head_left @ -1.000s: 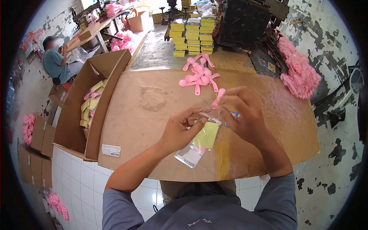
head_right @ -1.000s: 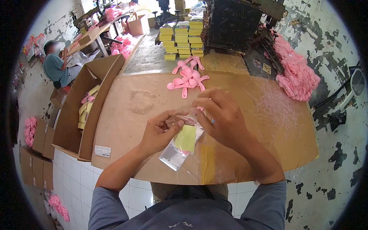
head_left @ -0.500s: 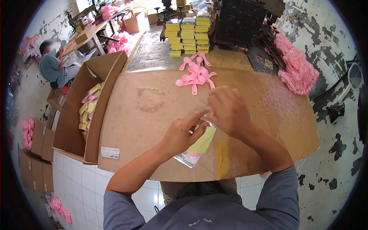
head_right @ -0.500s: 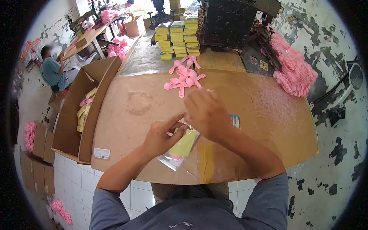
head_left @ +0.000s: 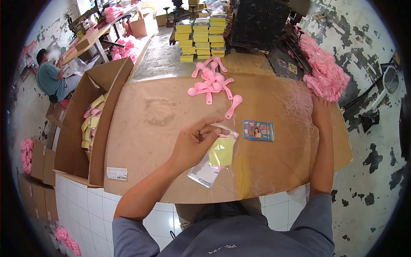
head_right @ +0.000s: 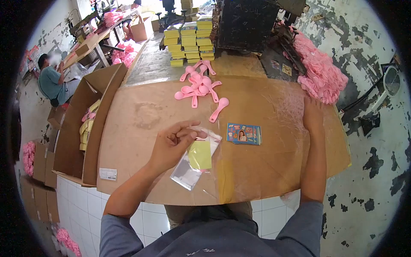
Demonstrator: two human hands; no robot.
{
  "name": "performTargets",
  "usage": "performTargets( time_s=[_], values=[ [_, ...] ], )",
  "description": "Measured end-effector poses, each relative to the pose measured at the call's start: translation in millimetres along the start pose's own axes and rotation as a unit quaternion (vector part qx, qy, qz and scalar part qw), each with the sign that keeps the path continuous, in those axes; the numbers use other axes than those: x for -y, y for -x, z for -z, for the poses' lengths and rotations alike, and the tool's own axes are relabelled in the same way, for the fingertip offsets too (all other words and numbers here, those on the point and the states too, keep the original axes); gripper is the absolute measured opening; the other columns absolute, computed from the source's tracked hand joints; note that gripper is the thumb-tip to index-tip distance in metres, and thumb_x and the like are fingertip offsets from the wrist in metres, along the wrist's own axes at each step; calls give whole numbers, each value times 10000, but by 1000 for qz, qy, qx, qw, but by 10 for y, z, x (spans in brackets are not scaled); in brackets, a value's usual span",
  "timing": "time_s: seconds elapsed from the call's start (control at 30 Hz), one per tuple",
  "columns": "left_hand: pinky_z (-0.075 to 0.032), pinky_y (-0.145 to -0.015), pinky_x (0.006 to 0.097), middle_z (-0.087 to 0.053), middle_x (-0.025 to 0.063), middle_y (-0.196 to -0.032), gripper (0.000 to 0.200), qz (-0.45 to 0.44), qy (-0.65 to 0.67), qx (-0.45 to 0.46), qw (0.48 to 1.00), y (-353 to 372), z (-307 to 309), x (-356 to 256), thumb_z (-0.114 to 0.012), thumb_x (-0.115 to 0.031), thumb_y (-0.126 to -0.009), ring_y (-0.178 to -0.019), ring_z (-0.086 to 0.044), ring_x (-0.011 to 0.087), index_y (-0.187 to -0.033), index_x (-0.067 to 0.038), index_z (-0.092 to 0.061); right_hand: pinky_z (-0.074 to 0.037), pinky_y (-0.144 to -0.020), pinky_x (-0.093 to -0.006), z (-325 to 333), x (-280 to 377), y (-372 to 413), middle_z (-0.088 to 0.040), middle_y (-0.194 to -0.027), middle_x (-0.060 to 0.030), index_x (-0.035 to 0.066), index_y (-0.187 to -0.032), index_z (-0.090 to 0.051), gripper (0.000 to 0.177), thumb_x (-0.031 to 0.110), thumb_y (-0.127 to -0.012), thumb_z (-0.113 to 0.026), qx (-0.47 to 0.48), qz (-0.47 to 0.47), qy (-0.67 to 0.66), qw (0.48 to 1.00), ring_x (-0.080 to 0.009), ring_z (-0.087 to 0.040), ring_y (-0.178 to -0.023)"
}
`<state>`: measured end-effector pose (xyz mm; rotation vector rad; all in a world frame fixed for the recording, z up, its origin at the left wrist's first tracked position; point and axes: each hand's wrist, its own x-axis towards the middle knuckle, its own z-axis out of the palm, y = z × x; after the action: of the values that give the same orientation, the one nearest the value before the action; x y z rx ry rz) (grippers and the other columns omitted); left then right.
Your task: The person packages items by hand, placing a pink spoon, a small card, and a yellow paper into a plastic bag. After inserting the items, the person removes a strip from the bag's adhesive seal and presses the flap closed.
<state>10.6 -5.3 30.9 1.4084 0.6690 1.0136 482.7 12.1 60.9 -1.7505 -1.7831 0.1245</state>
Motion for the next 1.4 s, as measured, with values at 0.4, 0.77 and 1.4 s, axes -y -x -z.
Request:
performTargets(
  time_s=[0.4,0.77,1.4],
  values=[
    [-566,-848,264,-763,143,-1087,279,14,23,-34,999,-45,-6,97,-583,-138,-1067,-990,-701,121,-1274,44,-631,-516,-819,-302,-783,1834,319,-715,-1034,-62,45,-1249,-672,347,180,-934,-725,222,94,-239,941,-132,-656,-916],
    [-598,-817,294,-746,130,-1122,236,41,50,-20,998,-55,46,74,-623,-108,-1040,-978,-709,144,-1227,31,-659,-532,-847,-268,-1228,1931,384,-696,-1019,-35,-10,-1171,-678,224,84,-969,-702,291,-13,-492,820,-103,-662,-941],
    [-599,-860,299,-749,128,-1129,185,-7,-55,20,998,-89,215,208,-654,32,-966,-1014,-705,159,-1127,35,-746,-504,-865,-277,-1133,1700,311,-690,-1061,-54,-4,-1064,-769,154,26,-944,-678,277,67,-461,840,-123,-631,-984]
  ],
)
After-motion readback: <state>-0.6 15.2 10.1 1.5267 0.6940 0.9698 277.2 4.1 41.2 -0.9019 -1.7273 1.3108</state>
